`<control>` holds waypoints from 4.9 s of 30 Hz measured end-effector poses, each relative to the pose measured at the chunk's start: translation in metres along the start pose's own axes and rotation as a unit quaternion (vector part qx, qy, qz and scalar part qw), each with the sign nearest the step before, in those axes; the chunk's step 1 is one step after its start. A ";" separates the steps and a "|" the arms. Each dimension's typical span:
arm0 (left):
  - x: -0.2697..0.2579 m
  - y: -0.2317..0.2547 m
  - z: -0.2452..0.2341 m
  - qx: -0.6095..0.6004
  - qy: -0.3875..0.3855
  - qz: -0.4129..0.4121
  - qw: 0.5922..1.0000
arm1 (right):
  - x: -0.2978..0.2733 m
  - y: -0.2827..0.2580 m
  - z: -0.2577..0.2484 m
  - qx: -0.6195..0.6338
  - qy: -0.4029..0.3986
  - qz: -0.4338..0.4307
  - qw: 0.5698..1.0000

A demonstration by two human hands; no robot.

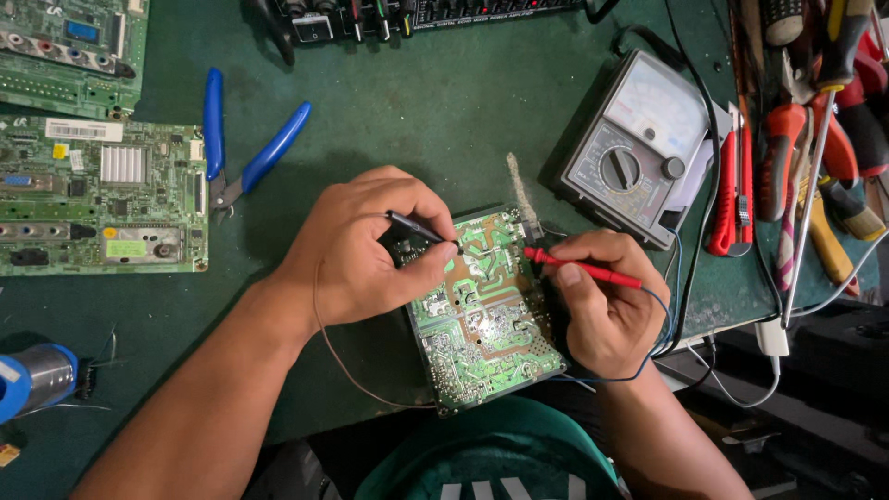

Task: The person holds a green circuit board and uses a multimeter with red and black probes to test various points on the board. They adjust the multimeter dial and move the probes across different components while the board is held in their hands.

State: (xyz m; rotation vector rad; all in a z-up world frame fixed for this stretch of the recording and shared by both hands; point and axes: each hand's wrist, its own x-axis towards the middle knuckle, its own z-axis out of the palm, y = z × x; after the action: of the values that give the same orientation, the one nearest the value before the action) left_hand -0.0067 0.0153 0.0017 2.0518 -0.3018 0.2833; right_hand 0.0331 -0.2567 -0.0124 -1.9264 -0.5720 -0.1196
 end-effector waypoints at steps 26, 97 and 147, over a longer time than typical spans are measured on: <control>0.002 -0.003 -0.016 -0.019 0.006 -0.008 1.000 | -0.046 0.000 -0.051 -0.032 -0.079 -0.067 0.994; 0.002 -0.002 -0.013 -0.057 0.015 -0.138 0.989 | -0.076 0.031 -0.062 -0.038 -0.043 -0.140 0.988; -0.007 -0.012 -0.006 0.014 -0.085 -0.041 0.995 | -0.004 -0.019 0.004 -0.078 -0.060 -0.157 0.983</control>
State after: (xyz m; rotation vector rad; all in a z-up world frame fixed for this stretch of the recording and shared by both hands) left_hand -0.0096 0.0273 -0.0077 2.1142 -0.3192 0.0625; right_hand 0.0204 -0.2485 0.0007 -1.9901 -0.9706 -0.2571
